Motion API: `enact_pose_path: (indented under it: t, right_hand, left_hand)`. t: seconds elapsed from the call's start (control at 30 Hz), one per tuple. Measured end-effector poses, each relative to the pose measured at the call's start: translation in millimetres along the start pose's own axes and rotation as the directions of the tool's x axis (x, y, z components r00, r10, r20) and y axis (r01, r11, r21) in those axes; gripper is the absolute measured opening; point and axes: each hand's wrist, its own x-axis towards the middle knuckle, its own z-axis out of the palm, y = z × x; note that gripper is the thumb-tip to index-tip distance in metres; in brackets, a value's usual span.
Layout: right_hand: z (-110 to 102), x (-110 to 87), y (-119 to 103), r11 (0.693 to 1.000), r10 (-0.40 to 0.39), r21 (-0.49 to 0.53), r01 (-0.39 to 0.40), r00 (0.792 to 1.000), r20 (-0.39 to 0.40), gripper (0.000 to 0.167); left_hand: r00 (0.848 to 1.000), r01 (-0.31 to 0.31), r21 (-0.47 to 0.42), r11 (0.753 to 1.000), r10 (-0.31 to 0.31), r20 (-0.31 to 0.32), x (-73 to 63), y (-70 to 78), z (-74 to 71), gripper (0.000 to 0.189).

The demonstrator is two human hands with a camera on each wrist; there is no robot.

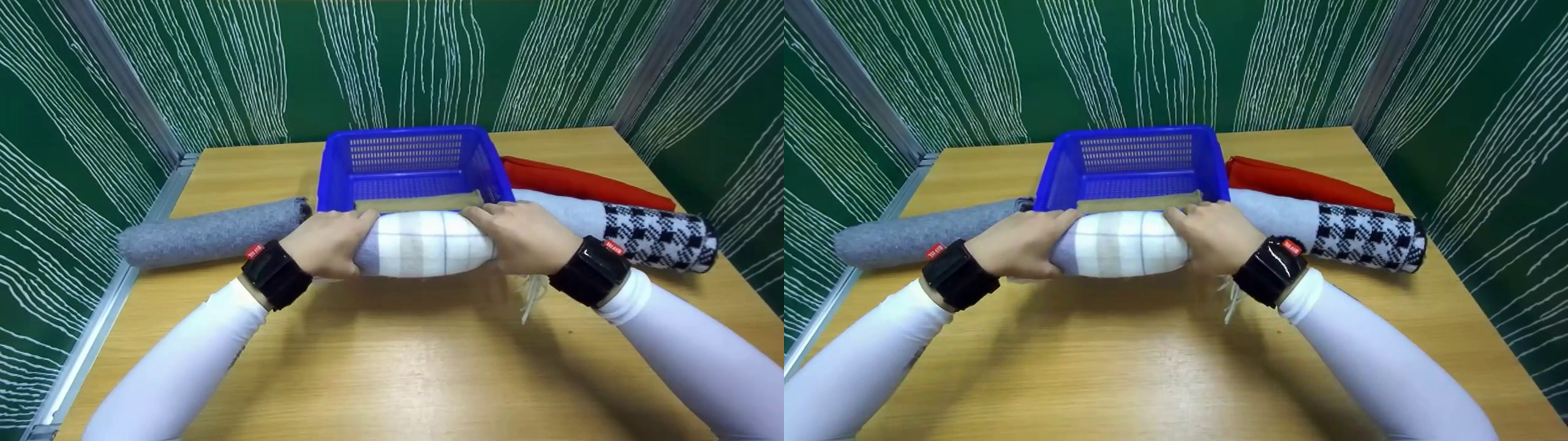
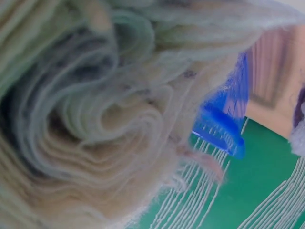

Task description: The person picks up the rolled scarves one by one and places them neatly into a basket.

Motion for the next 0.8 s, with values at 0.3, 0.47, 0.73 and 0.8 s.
enact_pose_path:
  t: [0.3, 0.47, 0.73, 0.8]
  right_hand:
    - [-10.0, 1.9, -0.8, 1.0, 0.025, -0.002, -0.025, 1.0, 0.016, 0.073]
    - [-14.5, 3.4, -1.5, 1.0, 0.028, 0.003, -0.028, 0.999, 0.016, 0.082]
    - [-21.6, 4.9, -1.0, 1.0, 0.024, -0.014, -0.024, 1.0, 0.017, 0.083]
    - [-23.3, 5.0, -0.6, 1.0, 0.018, -0.021, -0.018, 1.0, 0.006, 0.083]
  left_hand:
    - [1.0, -0.002, -0.009, 1.0, 0.002, -0.013, 0.5, -0.7, -8.0, 0.079]
    - [1.0, 0.0, -0.02, 1.0, 0.0, -0.012, 0.2, 0.4, -12.7, 0.08]
    - [1.0, 0.009, -0.002, 1.0, -0.009, -0.009, 1.7, 2.1, -19.3, 0.073]
    - [1.0, 0.007, 0.009, 1.0, -0.007, -0.017, 2.4, 1.9, -20.9, 0.07]
